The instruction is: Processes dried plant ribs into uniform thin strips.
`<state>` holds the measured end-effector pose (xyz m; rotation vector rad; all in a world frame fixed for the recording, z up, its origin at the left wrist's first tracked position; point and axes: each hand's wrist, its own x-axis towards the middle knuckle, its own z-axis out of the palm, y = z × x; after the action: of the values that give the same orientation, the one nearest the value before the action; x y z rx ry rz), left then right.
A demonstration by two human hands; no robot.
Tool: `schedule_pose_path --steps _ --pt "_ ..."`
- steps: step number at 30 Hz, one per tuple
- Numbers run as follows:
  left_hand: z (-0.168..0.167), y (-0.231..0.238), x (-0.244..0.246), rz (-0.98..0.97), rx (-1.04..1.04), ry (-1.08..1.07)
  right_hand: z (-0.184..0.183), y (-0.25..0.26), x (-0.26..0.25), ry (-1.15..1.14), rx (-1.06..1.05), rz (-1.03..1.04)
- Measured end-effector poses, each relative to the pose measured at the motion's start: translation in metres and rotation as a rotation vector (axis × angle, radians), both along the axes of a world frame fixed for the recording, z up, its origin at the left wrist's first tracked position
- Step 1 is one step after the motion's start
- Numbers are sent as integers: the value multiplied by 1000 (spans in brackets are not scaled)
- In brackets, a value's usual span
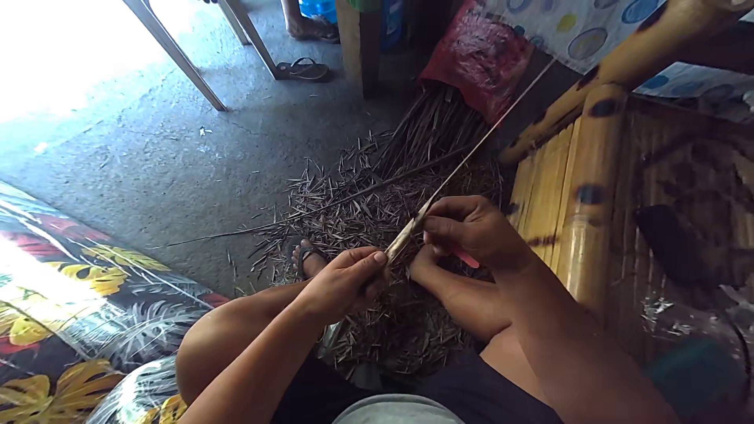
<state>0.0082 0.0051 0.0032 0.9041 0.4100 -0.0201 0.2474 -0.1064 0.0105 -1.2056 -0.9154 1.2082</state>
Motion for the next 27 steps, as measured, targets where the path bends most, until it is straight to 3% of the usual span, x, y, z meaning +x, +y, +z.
schedule_pose_path --steps 6,11,18,24,27 --pt "3 0 0 1 8 -4 1 -2 6 -70 36 -91" --pt "-1 -1 -3 2 74 -21 4 -6 35 -82 107 -293" --pt "-6 -2 0 92 279 15 -2 -2 -14 84 -112 50" --pt "-2 -4 -1 81 339 30 -2 0 11 24 -4 -120" --pt "-4 -5 0 89 377 20 3 -2 -2 42 -70 -45"
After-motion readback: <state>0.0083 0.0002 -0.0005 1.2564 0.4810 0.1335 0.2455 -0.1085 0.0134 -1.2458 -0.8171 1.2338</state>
